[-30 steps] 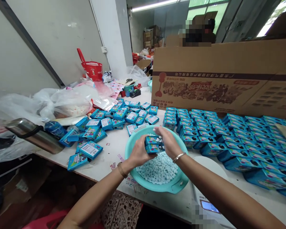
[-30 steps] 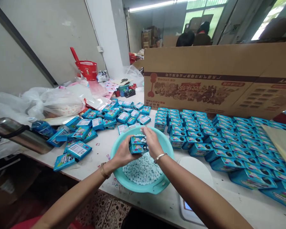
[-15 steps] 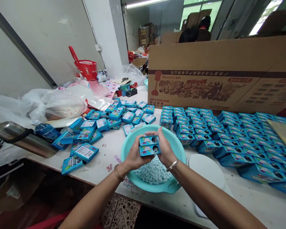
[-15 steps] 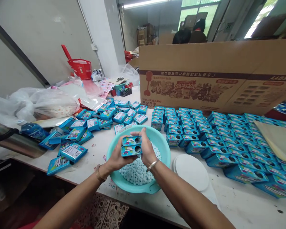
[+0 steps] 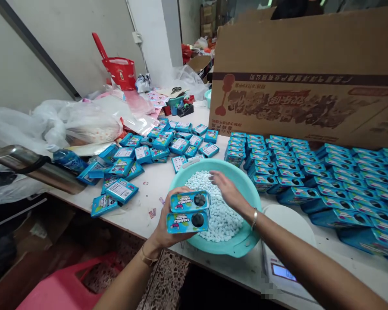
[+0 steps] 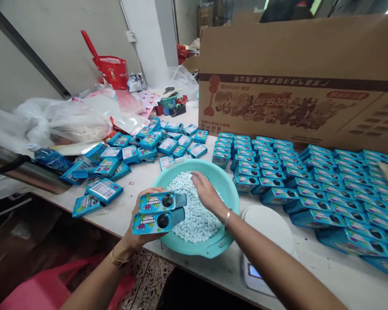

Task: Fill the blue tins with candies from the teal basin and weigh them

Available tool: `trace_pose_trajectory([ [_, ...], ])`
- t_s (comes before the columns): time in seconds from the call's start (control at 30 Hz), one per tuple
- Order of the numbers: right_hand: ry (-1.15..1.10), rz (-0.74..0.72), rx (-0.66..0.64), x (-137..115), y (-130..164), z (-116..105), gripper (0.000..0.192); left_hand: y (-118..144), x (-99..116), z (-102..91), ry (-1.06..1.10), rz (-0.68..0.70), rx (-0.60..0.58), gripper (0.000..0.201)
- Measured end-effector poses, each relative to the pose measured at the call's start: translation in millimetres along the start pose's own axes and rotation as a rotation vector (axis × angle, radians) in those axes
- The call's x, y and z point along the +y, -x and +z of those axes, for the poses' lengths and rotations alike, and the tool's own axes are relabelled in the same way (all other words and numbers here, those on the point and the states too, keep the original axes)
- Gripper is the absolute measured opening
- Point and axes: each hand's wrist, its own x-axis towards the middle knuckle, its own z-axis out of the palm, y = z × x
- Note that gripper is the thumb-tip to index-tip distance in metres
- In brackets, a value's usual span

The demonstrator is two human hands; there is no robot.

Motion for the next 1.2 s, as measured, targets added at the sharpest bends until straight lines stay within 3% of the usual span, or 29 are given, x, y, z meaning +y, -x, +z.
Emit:
trace_pose_trajectory([
  [0.07, 0.497, -0.079, -0.206, 17, -16, 0, 0.064, 5, -4, -4.7, 0.015, 0.004, 0.029, 0.084],
  [0.13, 0.854, -0.162, -0.375, 25, -26, 6, 0.072, 8, -9, -5.7, 0.015, -0.009, 0.045, 0.083],
  [0.23, 0.99, -0.157, -0.424, 29, -31, 17, 0.06, 9, -12, -2.8, 0.049, -0.053, 0.042, 0.083],
  [0.37, 0.693, 0.036, -0.387, 35, -35, 15, 0.029, 4, 3, 0.0, 0.133, -0.199, -0.006, 0.084],
  [0.47, 0.27, 0.238, -0.297, 31, -35, -2, 0.01, -6, 17, 2.2, 0.159, -0.336, -0.005, 0.078],
  [0.6, -0.642, 0.504, -0.085, -2, -24, -25, 0.023, -21, 21, 10.7, 0.158, -0.461, -0.02, 0.073],
  [0.7, -1.028, 0.531, 0.147, -33, -12, -27, 0.018, -28, 13, 20.4, 0.077, -0.496, -0.088, 0.066],
  [0.83, -1.108, 0.33, 0.403, -56, -2, -13, 0.017, -33, 6, 32.9, -0.042, -0.494, -0.158, 0.065],
  [1.0, -1.02, 0.049, 0.465, -58, 3, -4, 0.029, -35, 5, 39.3, 0.048, -0.492, -0.176, 0.066],
  [1.2, -0.972, 0.0, 0.487, -60, 12, 0, 0.027, -35, -2, 46.3, 0.032, -0.446, -0.091, 0.061],
])
